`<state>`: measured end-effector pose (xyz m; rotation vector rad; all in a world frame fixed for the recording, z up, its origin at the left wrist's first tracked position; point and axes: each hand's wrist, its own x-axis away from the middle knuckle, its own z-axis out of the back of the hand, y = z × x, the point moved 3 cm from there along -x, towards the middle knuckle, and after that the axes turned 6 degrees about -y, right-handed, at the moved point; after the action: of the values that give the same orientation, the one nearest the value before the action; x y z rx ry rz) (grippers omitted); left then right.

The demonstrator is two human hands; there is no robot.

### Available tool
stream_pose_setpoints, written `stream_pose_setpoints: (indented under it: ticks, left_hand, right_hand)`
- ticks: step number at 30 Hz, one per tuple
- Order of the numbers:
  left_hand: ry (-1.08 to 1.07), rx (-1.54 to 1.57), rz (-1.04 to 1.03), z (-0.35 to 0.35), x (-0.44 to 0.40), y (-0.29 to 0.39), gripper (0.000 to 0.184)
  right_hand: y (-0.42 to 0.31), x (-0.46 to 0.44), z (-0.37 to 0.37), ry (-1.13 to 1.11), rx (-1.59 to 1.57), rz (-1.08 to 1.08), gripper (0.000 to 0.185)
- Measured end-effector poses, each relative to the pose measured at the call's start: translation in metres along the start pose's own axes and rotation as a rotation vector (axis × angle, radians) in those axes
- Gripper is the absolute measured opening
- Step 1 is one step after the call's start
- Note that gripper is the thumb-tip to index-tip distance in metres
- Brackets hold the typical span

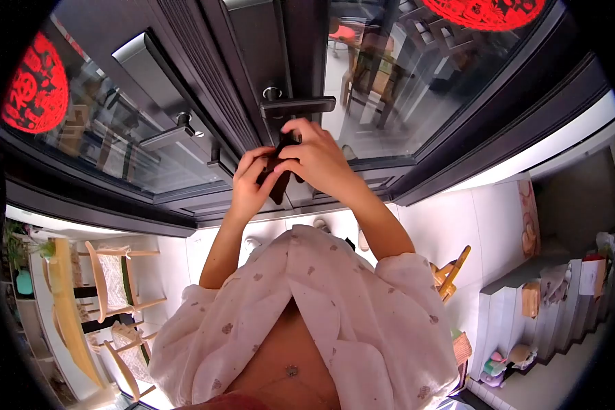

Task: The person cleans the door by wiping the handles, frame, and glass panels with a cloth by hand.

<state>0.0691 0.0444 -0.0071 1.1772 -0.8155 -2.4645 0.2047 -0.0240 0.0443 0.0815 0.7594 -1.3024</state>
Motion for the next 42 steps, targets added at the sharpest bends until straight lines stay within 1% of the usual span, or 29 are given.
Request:
stream_pose_setpoints:
  ticks: [2, 4, 6, 7, 8, 11, 12, 13, 14, 16, 17, 18, 20, 21, 24, 25, 26, 28, 30, 31, 32, 33, 34, 35, 36, 38, 39, 40, 42]
  left_hand:
    - [0.013, -0.025, -0.068, 0.005, -0.002, 0.002, 0.014]
    - [0.035, 0.081, -0.024, 0.012, -0.004, 0.003, 0.012]
    - [0.040, 0.049, 0.005, 0.016, -0.009, 0.006, 0.010]
    - [0.021, 0.027, 0.044, 0.016, -0.010, 0.004, 0.009]
    - [0.004, 0.005, 0.082, 0.015, -0.011, 0.003, 0.009]
    - [-0.025, -0.023, 0.099, 0.017, -0.014, 0.001, 0.010]
    - [-0.048, -0.042, 0.116, 0.019, -0.013, -0.002, 0.011]
    - [-0.109, -0.035, 0.213, 0.022, -0.012, -0.008, 0.015]
    - [-0.110, -0.036, 0.215, 0.028, -0.012, -0.013, 0.015]
    - [-0.318, 0.010, 0.216, 0.036, -0.013, -0.023, 0.020]
    - [-0.548, 0.073, 0.308, 0.040, -0.012, -0.028, 0.022]
    - [-0.551, 0.075, 0.313, 0.042, -0.010, -0.034, 0.022]
    - [-0.688, 0.646, 0.377, 0.031, 0.003, -0.049, 0.031]
    - [-0.748, 0.729, 0.444, 0.027, 0.010, -0.060, 0.040]
    - [-0.644, 0.696, 0.386, 0.028, 0.013, -0.056, 0.041]
    - [-0.602, 0.825, 0.397, 0.025, 0.013, -0.052, 0.044]
    - [-0.599, 0.827, 0.400, 0.023, 0.012, -0.049, 0.044]
    - [-0.627, 0.804, 0.339, 0.024, 0.006, -0.037, 0.047]
    - [-0.538, 0.846, 0.314, 0.021, 0.000, -0.035, 0.043]
    - [-0.438, 0.647, 0.291, 0.020, 0.002, -0.046, 0.040]
    - [-0.337, 0.447, 0.267, 0.018, 0.006, -0.057, 0.038]
    - [-0.208, 0.415, 0.256, 0.014, 0.012, -0.066, 0.023]
    - [-0.202, 0.409, 0.255, 0.005, 0.023, -0.076, 0.023]
    - [-0.089, 0.602, 0.436, -0.001, 0.039, -0.090, 0.018]
    - [0.030, 0.793, 0.612, -0.005, 0.053, -0.098, 0.020]
    - [-0.088, 1.460, 1.111, -0.019, 0.082, -0.090, 0.053]
    - [-0.043, 1.509, 1.034, -0.025, 0.086, -0.085, 0.072]
    - [-0.080, 1.577, 0.868, -0.023, 0.089, -0.064, 0.080]
    - [-0.017, 2.008, 0.768, -0.030, 0.087, -0.049, 0.086]
  right_hand:
    - [0.007, 0.002, -0.011, -0.154, -0.430, -0.163, 0.015]
    - [0.010, 0.007, -0.020, -0.144, -0.415, -0.200, 0.018]
    - [0.013, 0.015, -0.035, -0.122, -0.680, -0.367, 0.023]
    - [0.023, 0.024, -0.055, -0.113, -0.853, -0.351, 0.028]
    - [0.027, 0.031, -0.063, -0.114, -0.854, -0.350, 0.028]
    - [0.038, 0.053, -0.087, -0.474, -0.881, -0.407, 0.026]
    - [0.043, 0.060, -0.091, -0.475, -0.884, -0.407, 0.026]
    - [0.043, 0.063, -0.090, -0.414, -1.034, -0.462, 0.024]
    - [0.043, 0.066, -0.088, -0.348, -1.182, -0.515, 0.023]
    - [0.053, 0.065, -0.079, -0.403, -1.105, -0.526, 0.023]
    - [0.056, 0.062, -0.078, -0.458, -1.041, -0.499, 0.025]
    - [0.055, 0.061, -0.079, -0.513, -0.977, -0.471, 0.027]
    - [0.049, 0.052, -0.071, -0.453, -0.934, -0.455, 0.030]
    - [0.054, 0.050, -0.073, -0.434, -0.941, -0.466, 0.032]
    - [0.068, 0.050, -0.075, -0.371, -0.905, -0.501, 0.038]
    - [0.066, 0.047, -0.074, -0.568, -0.918, -0.496, 0.040]
    - [0.062, 0.047, -0.074, -0.767, -0.927, -0.489, 0.041]
    - [0.052, 0.044, -0.076, -0.737, -1.013, -0.472, 0.041]
    - [0.048, 0.039, -0.081, -0.990, -0.839, -0.437, 0.039]
    - [0.051, 0.041, -0.091, -1.024, -0.941, -0.458, 0.035]
    - [0.050, 0.043, -0.095, -1.030, -0.938, -0.452, 0.035]
    - [0.046, 0.046, -0.096, -0.867, -1.250, -0.534, 0.033]
    - [0.043, 0.047, -0.098, -0.678, -1.552, -0.609, 0.031]
    - [0.042, 0.049, -0.098, -0.630, -1.701, -0.605, 0.031]
    - [0.035, 0.048, -0.094, -0.633, -1.701, -0.595, 0.031]
    - [0.021, 0.042, -0.081, -0.433, -1.940, -0.630, 0.037]
    - [0.022, 0.043, -0.084, -0.439, -1.998, -0.605, 0.044]
    - [0.018, 0.042, -0.083, -0.438, -1.998, -0.595, 0.044]
    - [0.013, 0.039, -0.079, -0.368, -1.997, -0.601, 0.046]
